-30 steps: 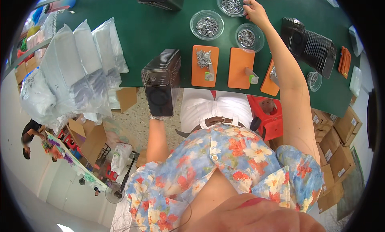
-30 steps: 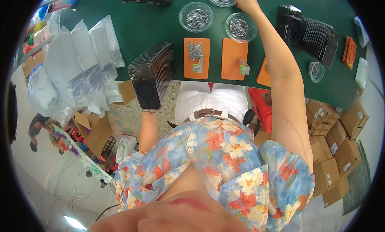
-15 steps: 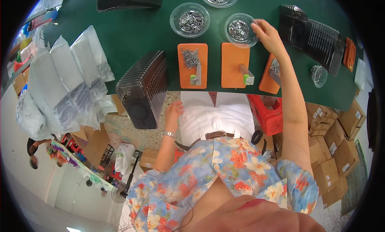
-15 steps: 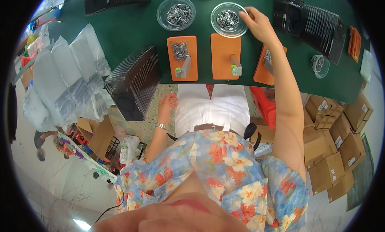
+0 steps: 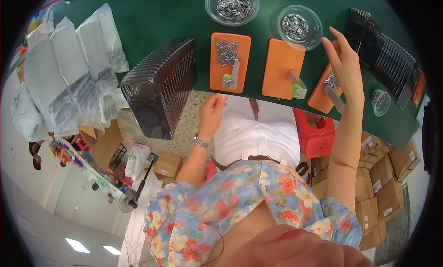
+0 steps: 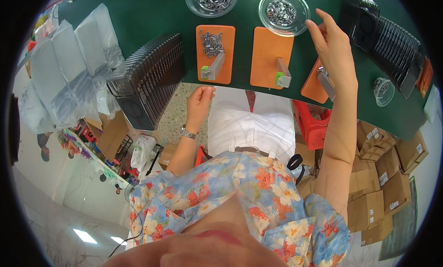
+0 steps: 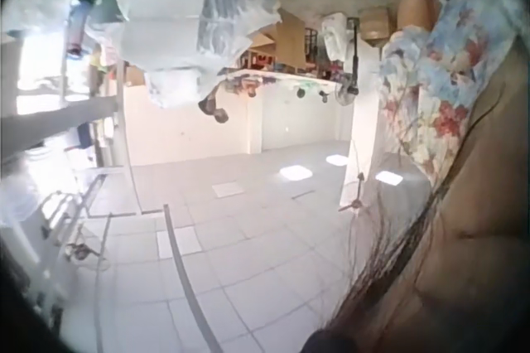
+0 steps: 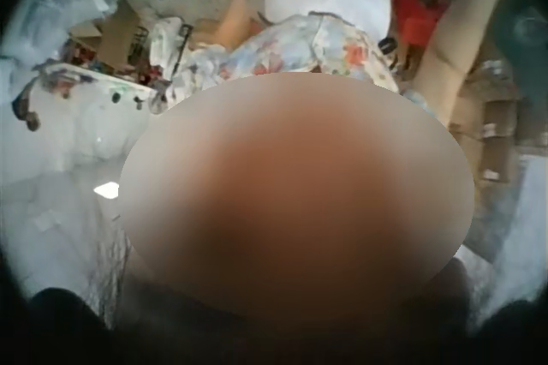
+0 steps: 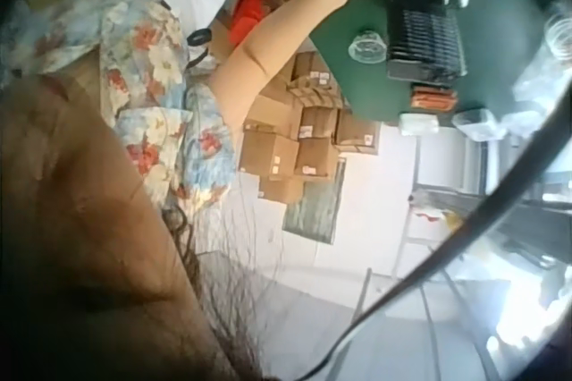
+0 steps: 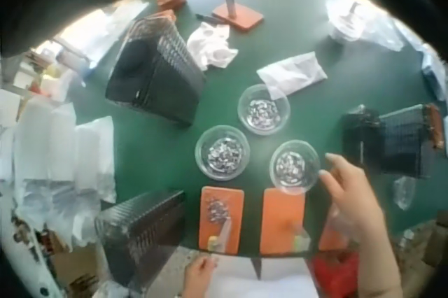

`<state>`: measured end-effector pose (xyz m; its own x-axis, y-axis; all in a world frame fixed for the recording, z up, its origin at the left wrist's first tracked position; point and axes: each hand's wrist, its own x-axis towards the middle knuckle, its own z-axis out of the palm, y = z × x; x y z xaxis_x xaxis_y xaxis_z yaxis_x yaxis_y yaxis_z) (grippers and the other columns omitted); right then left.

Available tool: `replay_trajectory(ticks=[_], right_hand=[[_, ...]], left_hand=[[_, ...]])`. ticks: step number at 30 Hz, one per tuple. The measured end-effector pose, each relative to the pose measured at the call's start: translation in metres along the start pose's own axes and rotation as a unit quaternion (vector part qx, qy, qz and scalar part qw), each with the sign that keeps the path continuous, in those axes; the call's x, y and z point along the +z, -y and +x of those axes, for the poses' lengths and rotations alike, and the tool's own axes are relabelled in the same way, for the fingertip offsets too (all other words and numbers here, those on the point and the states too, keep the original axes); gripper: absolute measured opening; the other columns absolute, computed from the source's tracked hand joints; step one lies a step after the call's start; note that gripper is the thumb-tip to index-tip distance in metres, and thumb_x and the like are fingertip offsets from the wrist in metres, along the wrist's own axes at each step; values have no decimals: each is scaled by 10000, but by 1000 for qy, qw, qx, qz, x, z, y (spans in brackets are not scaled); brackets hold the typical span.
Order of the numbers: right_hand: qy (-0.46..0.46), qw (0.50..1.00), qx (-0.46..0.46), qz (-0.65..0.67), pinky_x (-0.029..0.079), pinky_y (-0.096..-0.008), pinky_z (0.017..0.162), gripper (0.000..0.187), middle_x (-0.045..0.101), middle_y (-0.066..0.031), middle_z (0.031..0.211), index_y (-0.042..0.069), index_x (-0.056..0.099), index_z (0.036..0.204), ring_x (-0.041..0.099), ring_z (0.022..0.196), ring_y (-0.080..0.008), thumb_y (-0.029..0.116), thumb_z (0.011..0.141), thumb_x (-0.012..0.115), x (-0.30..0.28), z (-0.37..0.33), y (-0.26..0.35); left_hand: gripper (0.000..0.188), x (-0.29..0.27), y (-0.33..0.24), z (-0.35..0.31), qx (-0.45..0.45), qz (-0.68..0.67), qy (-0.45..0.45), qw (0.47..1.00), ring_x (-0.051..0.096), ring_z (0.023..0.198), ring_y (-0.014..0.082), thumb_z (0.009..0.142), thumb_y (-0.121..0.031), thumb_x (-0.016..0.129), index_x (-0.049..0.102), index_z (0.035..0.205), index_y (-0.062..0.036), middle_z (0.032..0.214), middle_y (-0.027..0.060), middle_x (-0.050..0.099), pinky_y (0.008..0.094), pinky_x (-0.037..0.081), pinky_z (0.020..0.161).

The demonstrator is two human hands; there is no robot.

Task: The recorder is assembling metal clips into plastic phone cases at a manufacturing workbench.

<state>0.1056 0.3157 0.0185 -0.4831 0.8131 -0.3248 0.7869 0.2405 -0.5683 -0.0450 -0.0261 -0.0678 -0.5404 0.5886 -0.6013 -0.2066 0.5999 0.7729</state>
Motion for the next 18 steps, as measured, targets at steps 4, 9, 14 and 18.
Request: replay_trajectory(ticks=[4, 9, 14, 18], right_hand=[[-1, 999, 14, 36, 458, -273, 617, 377, 595, -86, 730, -22, 591, 1201, 532, 635, -134, 239, 931, 624, -7, -20, 1], [-80, 995, 37, 42, 461, -266, 600, 364, 596, -75, 744, -32, 618, 1154, 539, 630, -116, 250, 925, 635, -27, -33, -25], [-128, 991, 36, 4, 479, -274, 666, 435, 639, -90, 816, -47, 621, 1139, 584, 720, -147, 316, 901, 657, -39, -33, -50], [-117, 992, 45, 27, 469, -249, 672, 395, 654, -69, 840, -31, 634, 1139, 572, 730, -112, 283, 900, 663, -41, -39, -34]], left_hand=[[203, 2, -12, 3, 30, -28, -29, 999, 603, 722, 104, 954, -177, 580, 645, 927, 14, 815, 56, 658, 241, 474, 665], [189, 9, -17, -1, 49, -16, -15, 999, 595, 704, 103, 947, -162, 583, 639, 903, 13, 789, 50, 645, 245, 469, 650], [176, 1, -19, -2, 65, 67, -27, 995, 584, 682, 106, 939, -158, 592, 642, 900, 6, 760, 47, 637, 246, 455, 628], [206, 5, -32, -1, 57, 4, -57, 997, 599, 680, 108, 941, -177, 596, 644, 901, 20, 767, 39, 659, 251, 466, 622]])
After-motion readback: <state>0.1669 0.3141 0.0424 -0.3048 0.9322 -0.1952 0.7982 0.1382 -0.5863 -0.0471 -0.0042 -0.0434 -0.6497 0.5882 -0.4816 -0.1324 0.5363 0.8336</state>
